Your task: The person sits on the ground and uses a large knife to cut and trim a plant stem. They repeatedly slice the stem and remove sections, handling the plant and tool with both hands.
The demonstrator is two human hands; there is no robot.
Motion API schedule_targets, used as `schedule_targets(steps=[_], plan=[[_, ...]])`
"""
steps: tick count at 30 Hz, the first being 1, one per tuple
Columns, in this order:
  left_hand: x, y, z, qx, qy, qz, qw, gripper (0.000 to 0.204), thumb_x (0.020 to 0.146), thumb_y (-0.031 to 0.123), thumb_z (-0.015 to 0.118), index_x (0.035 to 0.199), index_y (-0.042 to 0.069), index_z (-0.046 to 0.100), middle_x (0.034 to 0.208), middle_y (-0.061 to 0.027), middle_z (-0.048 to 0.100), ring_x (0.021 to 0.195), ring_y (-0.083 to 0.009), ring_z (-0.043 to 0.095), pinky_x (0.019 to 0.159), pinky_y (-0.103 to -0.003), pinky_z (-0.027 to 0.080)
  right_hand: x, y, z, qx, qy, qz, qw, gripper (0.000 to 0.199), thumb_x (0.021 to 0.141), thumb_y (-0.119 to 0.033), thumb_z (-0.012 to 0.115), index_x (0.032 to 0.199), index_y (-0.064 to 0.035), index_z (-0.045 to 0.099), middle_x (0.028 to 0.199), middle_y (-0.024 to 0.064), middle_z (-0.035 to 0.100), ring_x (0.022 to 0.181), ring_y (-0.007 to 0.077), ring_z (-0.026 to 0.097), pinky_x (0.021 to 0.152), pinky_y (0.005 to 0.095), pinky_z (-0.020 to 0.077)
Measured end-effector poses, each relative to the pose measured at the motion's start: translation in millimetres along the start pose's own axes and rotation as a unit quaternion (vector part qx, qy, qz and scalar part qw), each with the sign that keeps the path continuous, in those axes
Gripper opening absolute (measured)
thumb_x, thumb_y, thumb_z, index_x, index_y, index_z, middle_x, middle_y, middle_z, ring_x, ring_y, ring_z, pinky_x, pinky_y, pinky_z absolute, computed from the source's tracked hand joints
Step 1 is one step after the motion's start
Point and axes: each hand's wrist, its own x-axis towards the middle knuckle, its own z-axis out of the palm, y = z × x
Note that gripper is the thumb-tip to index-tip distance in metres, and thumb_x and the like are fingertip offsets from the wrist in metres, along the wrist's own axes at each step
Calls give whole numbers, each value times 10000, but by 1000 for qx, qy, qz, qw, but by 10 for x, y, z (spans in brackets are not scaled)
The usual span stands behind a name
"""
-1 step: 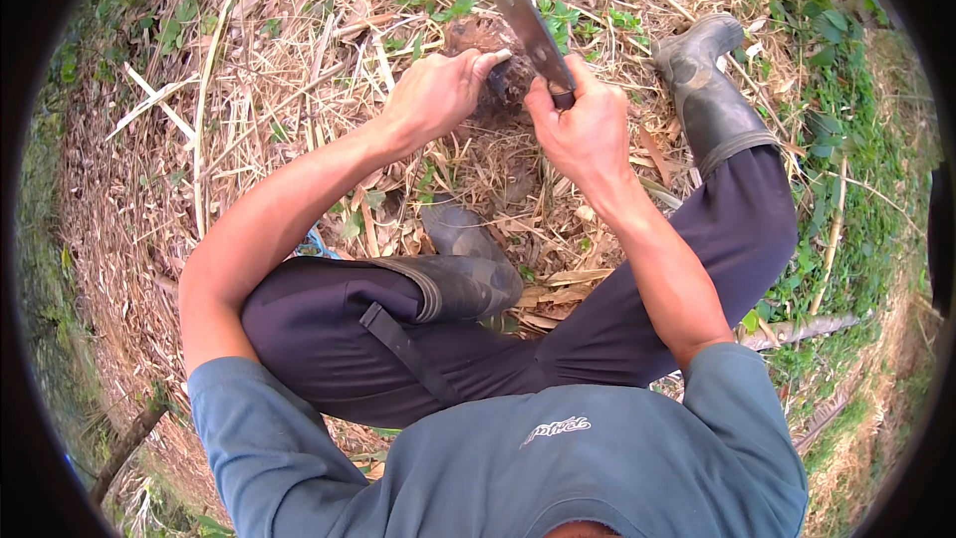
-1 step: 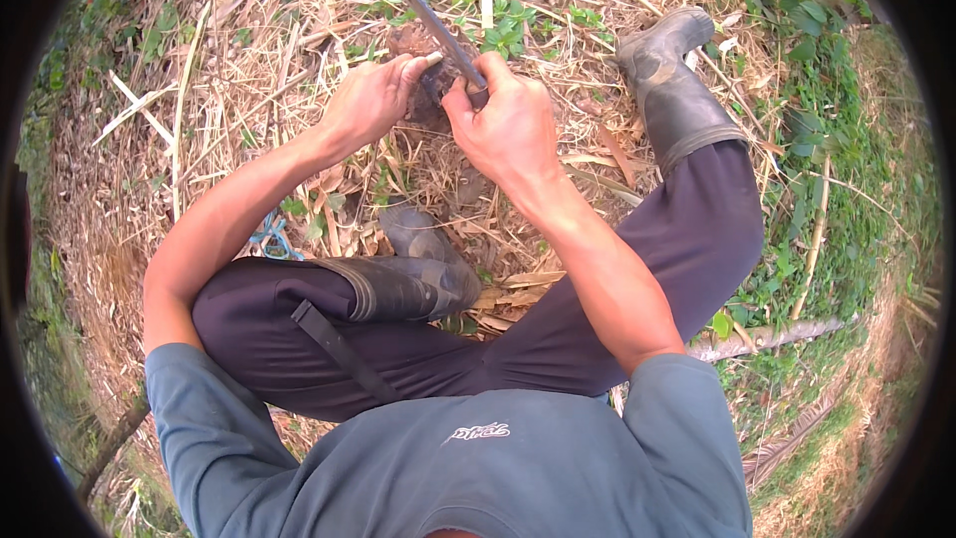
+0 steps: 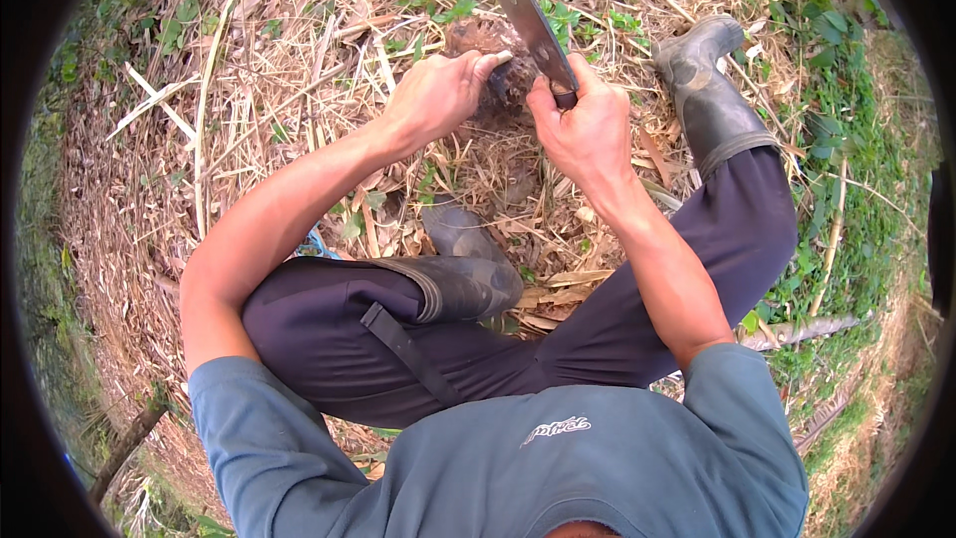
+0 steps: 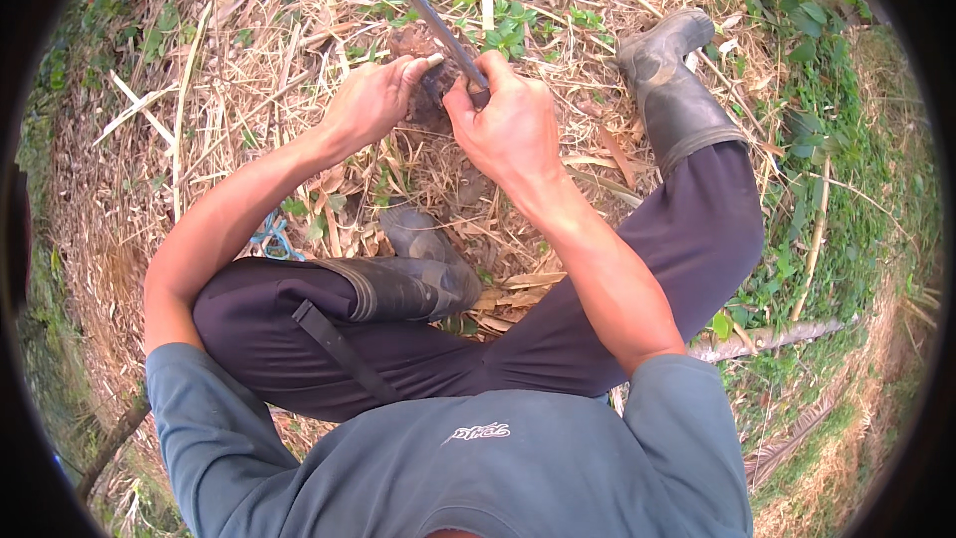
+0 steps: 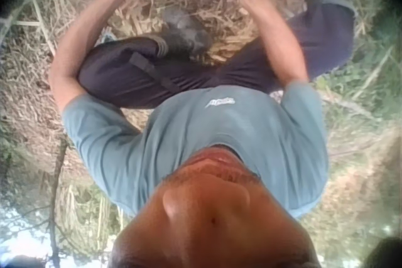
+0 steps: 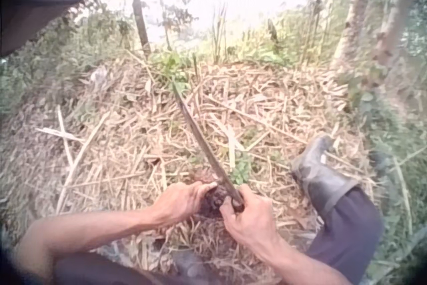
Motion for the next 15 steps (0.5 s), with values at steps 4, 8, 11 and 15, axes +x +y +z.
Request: schedule_targets(steps=[4, 8, 11, 15], plan=[[15, 24, -51, 5, -26, 6, 1000, 466, 1090, 356, 398, 936, 7, 667, 671, -231, 623, 664, -437, 633, 637, -510, 497, 56, 206, 122, -39, -29, 30, 998, 266, 816, -232, 702, 895, 18, 658, 722, 244, 674, 690, 399, 697, 650, 471, 538], [1, -118, -365, -155, -88, 1, 984, 461, 1089, 378, 417, 996, -5, 657, 728, -130, 644, 673, -310, 615, 685, -433, 497, -83, 71, 26, -24, -41, 61, 997, 278, 792, -244, 696, 884, 17, 662, 714, 216, 677, 678, 390, 688, 664, 468, 534], [-280, 78, -840, -249, -60, -56, 965, 380, 1090, 357, 447, 1009, 26, 617, 709, -3, 537, 644, -124, 505, 618, -297, 435, -99, 149, 82, -26, -30, 36, 999, 302, 777, -275, 705, 881, 5, 666, 695, 193, 671, 663, 345, 681, 653, 439, 526], [-951, 85, -990, -330, 14, -95, 939, 315, 1094, 325, 456, 986, 59, 588, 678, 51, 452, 616, -40, 410, 549, -227, 346, 50, 68, -44, 4, -122, 118, 985, 299, 775, -263, 675, 924, -4, 679, 694, 145, 668, 631, 264, 647, 654, 404, 518]])
